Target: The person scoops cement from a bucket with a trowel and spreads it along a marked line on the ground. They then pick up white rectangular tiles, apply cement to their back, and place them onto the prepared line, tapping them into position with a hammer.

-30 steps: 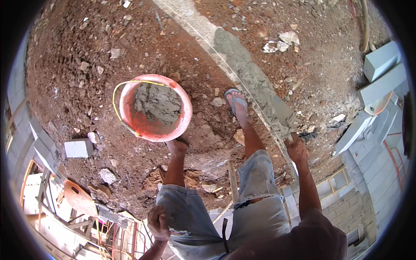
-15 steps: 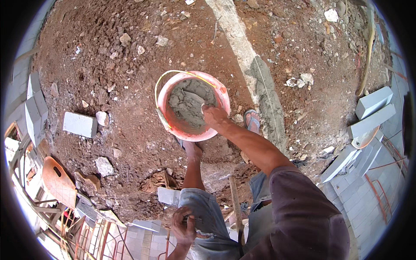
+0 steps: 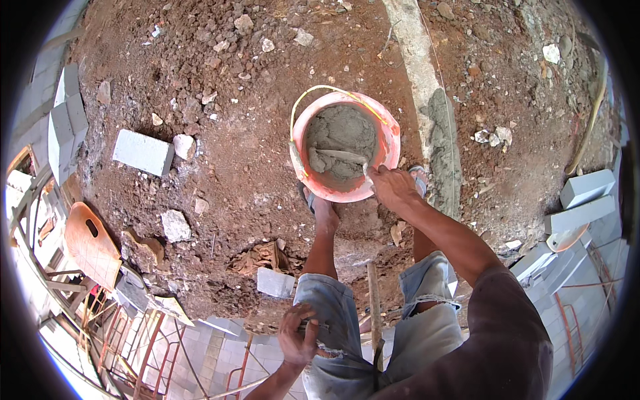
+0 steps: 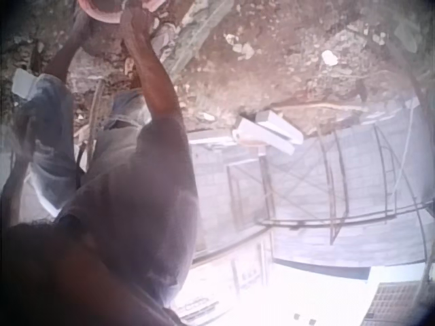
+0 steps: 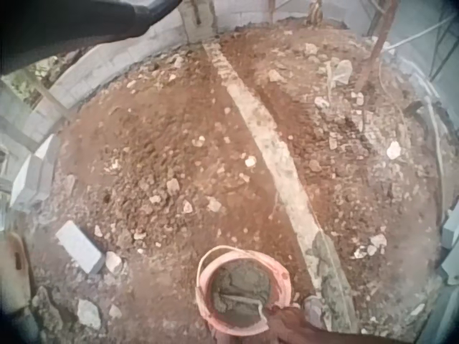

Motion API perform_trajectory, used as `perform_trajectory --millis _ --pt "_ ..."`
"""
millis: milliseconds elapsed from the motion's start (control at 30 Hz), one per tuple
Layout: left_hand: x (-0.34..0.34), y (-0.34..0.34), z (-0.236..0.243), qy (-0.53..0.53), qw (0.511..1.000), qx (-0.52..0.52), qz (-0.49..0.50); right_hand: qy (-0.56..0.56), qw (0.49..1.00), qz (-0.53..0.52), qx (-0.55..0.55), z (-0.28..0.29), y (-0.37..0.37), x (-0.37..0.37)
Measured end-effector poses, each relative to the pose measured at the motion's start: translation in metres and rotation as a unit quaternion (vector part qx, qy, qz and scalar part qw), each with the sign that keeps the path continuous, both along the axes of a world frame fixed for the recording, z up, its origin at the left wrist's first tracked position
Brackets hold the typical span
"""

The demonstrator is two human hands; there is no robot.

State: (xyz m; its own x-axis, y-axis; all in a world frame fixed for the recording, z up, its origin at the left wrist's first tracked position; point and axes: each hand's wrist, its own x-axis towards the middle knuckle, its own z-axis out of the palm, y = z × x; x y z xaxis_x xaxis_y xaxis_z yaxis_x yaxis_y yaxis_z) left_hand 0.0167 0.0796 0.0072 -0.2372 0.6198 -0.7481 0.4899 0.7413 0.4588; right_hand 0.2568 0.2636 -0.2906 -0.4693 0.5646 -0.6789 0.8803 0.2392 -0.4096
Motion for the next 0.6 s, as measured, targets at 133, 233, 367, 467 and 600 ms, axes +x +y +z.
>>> perform_trajectory --millis 133,233,367,467,600 --pt "-0.001 -0.004 -0.003 -0.004 1.0 0.005 -0.001 -0.037 0.988 -0.122 -0.084 -0.003 0.015 0.001" --pt "0.0 0.0 -0.004 -0.007 1.0 0.006 -0.017 0.003 0.975 -0.182 -0.127 -0.039 -0.023 -0.034" --pt "0.005 -0.003 -0.004 0.005 1.0 0.002 -0.026 0.162 0.945 -0.25 -0.136 -0.038 -0.062 -0.024" --pt "0.01 0.002 -0.005 -0.002 0.999 0.006 -0.046 0.229 0.92 -0.272 -0.165 -0.033 -0.069 -0.002" --pt "0.017 -0.007 -0.005 -0.013 1.0 0.002 -0.026 0.404 0.866 -0.285 -0.077 -0.032 -0.077 0.026"
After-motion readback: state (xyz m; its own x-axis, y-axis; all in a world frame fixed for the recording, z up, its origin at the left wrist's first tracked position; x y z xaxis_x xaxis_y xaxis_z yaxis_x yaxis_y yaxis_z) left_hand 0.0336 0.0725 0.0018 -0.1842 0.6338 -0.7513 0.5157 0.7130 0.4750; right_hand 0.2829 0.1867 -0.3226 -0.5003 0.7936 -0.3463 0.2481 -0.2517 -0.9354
